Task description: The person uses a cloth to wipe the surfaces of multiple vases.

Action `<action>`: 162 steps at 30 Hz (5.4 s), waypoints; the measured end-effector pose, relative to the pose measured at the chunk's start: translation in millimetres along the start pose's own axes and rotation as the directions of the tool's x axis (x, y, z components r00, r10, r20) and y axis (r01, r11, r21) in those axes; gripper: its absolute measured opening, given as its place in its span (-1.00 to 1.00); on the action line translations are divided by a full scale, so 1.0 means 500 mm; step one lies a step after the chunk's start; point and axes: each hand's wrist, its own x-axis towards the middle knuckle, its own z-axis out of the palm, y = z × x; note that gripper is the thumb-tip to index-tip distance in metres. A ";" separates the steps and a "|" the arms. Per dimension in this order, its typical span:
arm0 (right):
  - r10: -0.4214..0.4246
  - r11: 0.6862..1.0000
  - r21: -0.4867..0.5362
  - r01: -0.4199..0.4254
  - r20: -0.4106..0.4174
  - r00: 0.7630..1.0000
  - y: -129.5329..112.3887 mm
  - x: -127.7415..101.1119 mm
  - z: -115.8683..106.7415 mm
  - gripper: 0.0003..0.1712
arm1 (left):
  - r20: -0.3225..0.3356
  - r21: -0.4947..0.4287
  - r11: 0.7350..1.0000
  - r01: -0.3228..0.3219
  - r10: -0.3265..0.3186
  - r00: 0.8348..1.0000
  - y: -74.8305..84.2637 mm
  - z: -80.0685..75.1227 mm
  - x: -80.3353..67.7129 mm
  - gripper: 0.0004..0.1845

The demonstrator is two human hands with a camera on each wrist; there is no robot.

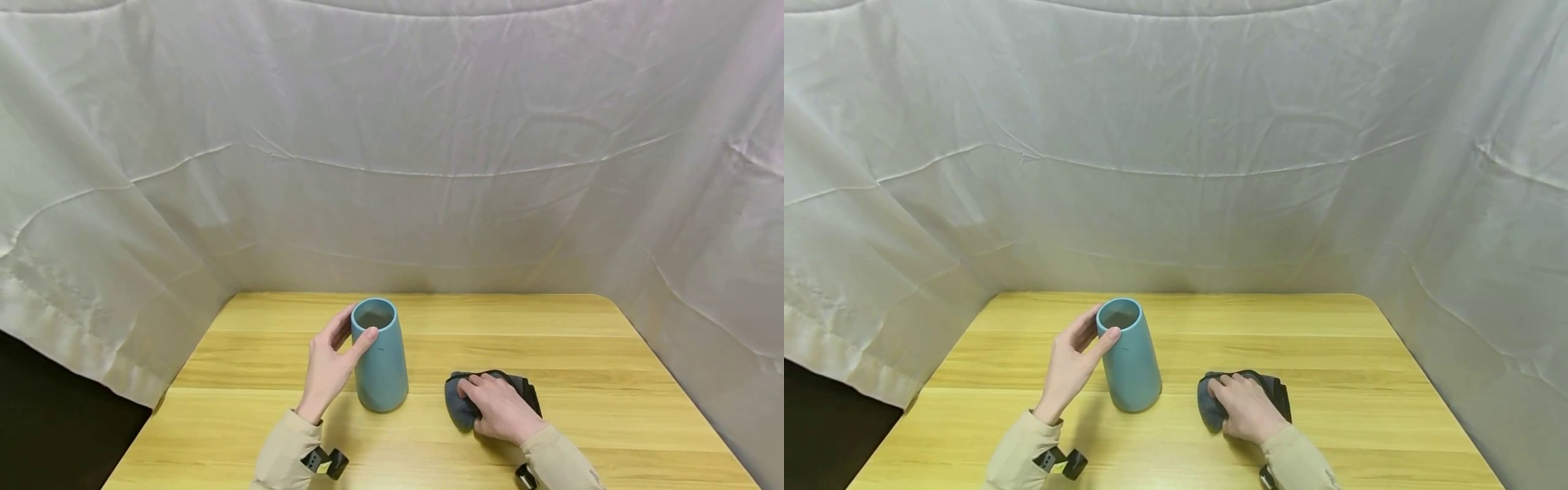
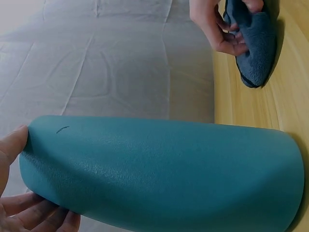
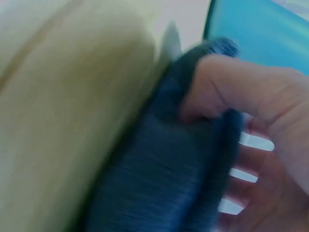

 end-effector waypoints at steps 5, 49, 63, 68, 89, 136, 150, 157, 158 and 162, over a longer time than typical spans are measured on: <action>0.037 0.999 0.010 -0.037 -0.051 0.998 0.005 -0.002 0.007 -0.49 | 0.001 -0.011 1.000 -0.012 0.012 1.000 -0.001 0.004 -0.001 -0.40; 0.305 0.645 0.711 0.280 -0.576 0.758 -0.112 0.113 -0.067 -0.33 | 0.040 -0.040 0.998 -0.039 0.040 0.998 0.010 0.039 -0.017 -0.41; 0.276 0.493 0.838 0.235 -0.406 0.871 -0.083 0.108 -0.080 -0.54 | 0.037 -0.023 0.999 -0.041 0.041 0.998 0.012 0.039 -0.017 -0.42; 0.282 0.492 0.852 0.178 -0.350 0.893 -0.082 0.112 -0.086 -0.50 | 0.046 -0.026 0.999 -0.040 0.041 0.998 0.011 0.040 -0.017 -0.42; 0.229 0.416 0.894 0.166 -0.280 0.932 -0.060 0.114 -0.105 -0.68 | 0.039 -0.029 0.999 -0.029 0.030 0.999 0.011 0.040 -0.016 -0.42; 0.367 0.570 0.821 0.044 -0.302 0.880 -0.088 0.117 -0.023 -0.17 | 0.034 -0.031 0.999 -0.044 0.045 0.998 0.004 0.042 -0.019 -0.44; 0.341 0.573 0.804 0.159 -0.410 0.846 -0.107 0.154 -0.097 -0.20 | 0.032 -0.031 0.998 -0.052 0.053 0.998 0.003 0.044 -0.020 -0.44; 0.333 0.583 0.800 0.141 -0.393 0.857 -0.104 0.147 -0.081 -0.21 | 0.028 -0.034 0.999 -0.040 0.041 0.999 0.003 0.044 -0.020 -0.44; 0.331 0.583 0.801 0.137 -0.388 0.860 -0.102 0.145 -0.076 -0.21 | 0.027 -0.035 0.999 -0.037 0.038 0.999 0.004 0.044 -0.021 -0.44; 0.320 0.582 0.805 0.116 -0.358 0.877 -0.095 0.133 -0.053 -0.19 | 0.028 -0.035 0.999 -0.028 0.029 0.999 0.004 0.044 -0.020 -0.44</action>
